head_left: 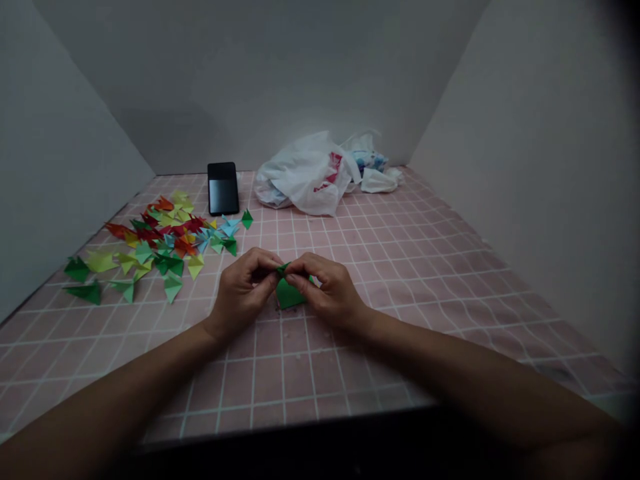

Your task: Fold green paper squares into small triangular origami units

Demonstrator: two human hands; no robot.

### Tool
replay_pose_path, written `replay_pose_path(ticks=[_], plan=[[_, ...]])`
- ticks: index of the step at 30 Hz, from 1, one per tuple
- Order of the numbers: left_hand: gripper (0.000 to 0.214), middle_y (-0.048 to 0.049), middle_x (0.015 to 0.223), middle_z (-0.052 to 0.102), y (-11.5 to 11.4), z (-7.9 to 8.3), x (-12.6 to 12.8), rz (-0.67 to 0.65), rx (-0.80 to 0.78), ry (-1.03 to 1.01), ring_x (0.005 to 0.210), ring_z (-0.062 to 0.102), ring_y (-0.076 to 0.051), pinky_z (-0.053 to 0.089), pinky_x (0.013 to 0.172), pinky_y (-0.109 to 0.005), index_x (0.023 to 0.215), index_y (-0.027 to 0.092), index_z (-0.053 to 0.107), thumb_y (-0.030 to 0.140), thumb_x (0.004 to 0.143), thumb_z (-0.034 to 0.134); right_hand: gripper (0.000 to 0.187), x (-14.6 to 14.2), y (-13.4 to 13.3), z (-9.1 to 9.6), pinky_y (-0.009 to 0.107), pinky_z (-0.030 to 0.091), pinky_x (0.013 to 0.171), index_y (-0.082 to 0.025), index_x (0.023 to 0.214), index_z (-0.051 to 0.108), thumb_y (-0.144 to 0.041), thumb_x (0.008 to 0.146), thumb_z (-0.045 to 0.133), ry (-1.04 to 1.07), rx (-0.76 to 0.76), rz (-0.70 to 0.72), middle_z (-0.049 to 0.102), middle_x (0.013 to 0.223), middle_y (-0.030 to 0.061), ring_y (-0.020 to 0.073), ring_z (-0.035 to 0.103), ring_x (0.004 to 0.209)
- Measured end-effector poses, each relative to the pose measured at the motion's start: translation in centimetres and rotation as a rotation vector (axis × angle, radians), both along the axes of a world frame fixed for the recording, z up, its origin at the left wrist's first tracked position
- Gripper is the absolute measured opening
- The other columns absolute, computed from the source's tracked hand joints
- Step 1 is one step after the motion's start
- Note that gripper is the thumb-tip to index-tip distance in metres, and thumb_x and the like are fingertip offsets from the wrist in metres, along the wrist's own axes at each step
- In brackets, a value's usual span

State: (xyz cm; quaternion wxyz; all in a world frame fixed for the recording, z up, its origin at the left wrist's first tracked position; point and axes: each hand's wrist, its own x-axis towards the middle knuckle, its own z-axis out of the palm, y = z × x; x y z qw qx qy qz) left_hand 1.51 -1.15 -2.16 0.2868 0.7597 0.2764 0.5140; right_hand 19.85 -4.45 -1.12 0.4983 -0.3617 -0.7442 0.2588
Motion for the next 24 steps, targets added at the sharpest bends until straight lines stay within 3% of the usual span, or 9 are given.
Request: replay_pose_path(ticks=[8, 24], plan=[[0.018, -0.0015, 0.087, 0.067, -0.16, 0.01, -0.11, 0.042, 0.112, 0.101, 0.078, 0.067, -0.013, 0.054, 0.064, -0.021, 0.087, 0.019, 0.063, 0.002, 0.084, 0.064, 0.012, -0.08, -0.03, -0.13, 0.028, 0.047, 0.069, -0.019, 0.083, 0.062, -0.017, 0.094, 0.055, -0.073, 0.002, -0.023, 0.066, 0.078, 0.0021, 0.0143, 0.06, 0.071], [0.019, -0.002, 0.088, 0.067, -0.34, 0.29, 0.07, 0.085, 0.132, 0.103, 0.079, 0.067, -0.012, 0.054, 0.065, -0.02, 0.085, 0.019, 0.062, 0.001, 0.083, 0.065, 0.014, -0.32, -0.06, -0.09, 0.026, 0.041, 0.062, -0.021, 0.076, 0.051, -0.015, 0.088, 0.05, -0.124, 0.082, -0.161, 0.057, 0.071, -0.0005, 0.0126, 0.054, 0.064]])
